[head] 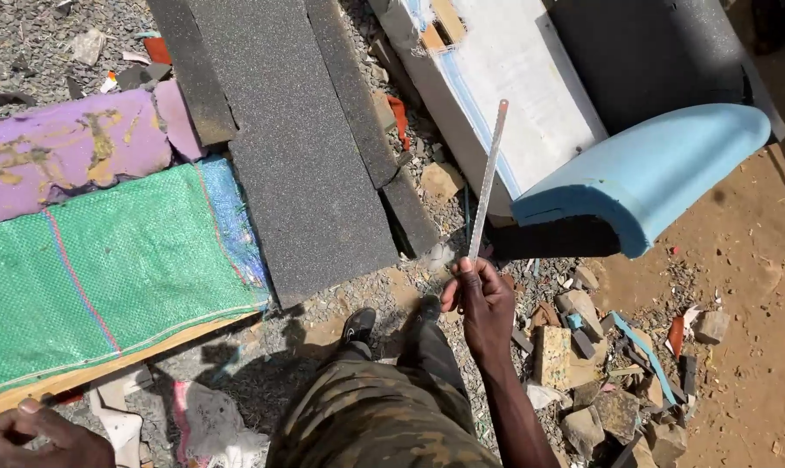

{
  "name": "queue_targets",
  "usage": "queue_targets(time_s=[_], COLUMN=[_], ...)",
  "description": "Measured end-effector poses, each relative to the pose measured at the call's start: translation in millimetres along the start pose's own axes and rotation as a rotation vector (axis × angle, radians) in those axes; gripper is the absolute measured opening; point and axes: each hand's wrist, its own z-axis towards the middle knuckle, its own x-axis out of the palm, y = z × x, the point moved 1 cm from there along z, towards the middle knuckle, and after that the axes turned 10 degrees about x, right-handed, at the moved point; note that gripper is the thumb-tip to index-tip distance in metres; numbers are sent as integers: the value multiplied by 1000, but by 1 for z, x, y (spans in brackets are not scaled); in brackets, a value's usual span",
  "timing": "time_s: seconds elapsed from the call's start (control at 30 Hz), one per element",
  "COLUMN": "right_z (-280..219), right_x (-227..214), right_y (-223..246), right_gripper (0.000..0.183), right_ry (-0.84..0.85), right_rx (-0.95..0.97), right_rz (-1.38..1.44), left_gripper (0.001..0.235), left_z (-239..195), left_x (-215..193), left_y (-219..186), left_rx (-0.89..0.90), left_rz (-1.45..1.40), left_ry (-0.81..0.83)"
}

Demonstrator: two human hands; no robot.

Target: The person uses a metal rod to pry and remove foam padding from a wooden frame in a cluttered outdoor area. They then pick up a hammer and a box of nails, using the hammer to drive nails into a small wooden block on the ground.

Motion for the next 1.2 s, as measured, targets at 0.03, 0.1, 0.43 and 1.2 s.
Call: queue_targets(time_s=[0.03,0.1,0.43,1.2], right_z=[4,18,90,157], right_x=[-3,-10,-87,-101], right_y=[-1,-1,28,44], right_gripper=[28,31,28,27], right_ry=[13,22,299,592], right_rx=[2,12,-84,-42], right_rz=[-5,-58,-262,-312], left_gripper=[36,14,49,21], left_z=[-10,-34,-53,-249], left_x=[10,40,101,70], left_y=[-32,-98,-370,-296], left_rx=[-10,-267,-1134,-798], left_rz=[10,-453,-1345,-442], left_ry=[1,295,595,158])
